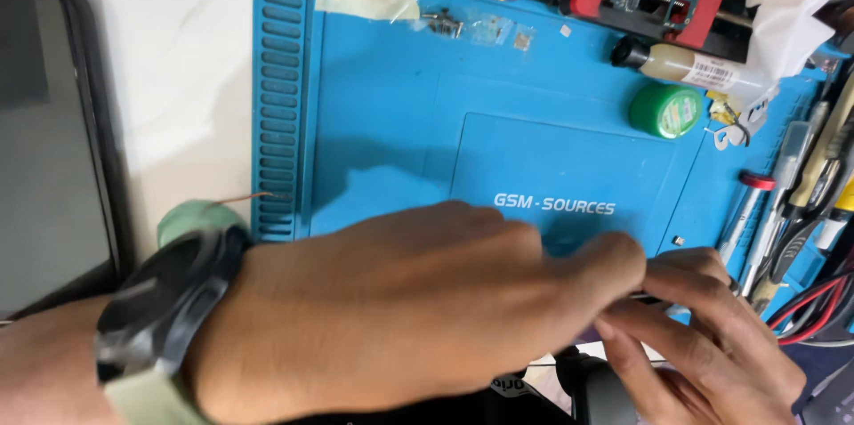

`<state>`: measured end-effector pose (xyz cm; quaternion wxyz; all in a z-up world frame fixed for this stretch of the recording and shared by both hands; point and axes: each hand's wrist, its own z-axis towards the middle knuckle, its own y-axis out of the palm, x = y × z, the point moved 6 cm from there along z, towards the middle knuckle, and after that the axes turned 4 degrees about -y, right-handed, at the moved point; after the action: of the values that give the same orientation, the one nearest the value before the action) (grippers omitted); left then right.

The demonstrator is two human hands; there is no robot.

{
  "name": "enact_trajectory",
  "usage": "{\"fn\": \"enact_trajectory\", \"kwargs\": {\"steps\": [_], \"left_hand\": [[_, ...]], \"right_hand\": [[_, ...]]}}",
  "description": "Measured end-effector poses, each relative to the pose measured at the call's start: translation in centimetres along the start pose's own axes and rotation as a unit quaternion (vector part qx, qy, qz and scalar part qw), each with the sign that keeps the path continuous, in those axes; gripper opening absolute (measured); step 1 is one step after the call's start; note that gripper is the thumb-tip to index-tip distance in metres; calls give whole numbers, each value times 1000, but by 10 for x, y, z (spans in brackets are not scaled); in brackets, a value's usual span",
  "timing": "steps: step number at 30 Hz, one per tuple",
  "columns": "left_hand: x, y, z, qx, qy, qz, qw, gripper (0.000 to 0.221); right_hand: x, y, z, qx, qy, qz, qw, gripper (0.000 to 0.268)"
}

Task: The person uses tweezers to pry open the back cover of a purple smartphone, removes the SIM tray, and then uses a prying tool to separate the screen assembly from the frame. The person then uses tweezers to disconnect internal ribbon cables.

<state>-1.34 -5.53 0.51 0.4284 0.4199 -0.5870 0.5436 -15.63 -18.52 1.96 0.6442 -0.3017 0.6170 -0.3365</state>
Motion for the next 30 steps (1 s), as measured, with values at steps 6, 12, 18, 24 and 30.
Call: {"fn": "enact_trajectory", "kwargs": {"steps": [6, 12, 18, 24, 30], "left_hand": [[17, 14, -4, -56, -9, 9, 998, 35], [30, 25, -11, -81, -12, 53, 995, 19], [37, 21, -15, -65, -18, -23, 997, 37], [55, 18, -19, -37, -10, 61, 997, 39], [75, 20, -19, 18, 28, 164, 986, 39]], "right_hand": [[-12, -6, 6, -3, 28, 5, 1000, 27], [-13, -20, -16, -108, 39, -62, 991, 39], [1, -17, -50, -55, 66, -83, 993, 41], [-15, -19, -50, 50, 144, -104, 983, 33], [-23, -30, -28, -29, -49, -103, 993, 31]]}}
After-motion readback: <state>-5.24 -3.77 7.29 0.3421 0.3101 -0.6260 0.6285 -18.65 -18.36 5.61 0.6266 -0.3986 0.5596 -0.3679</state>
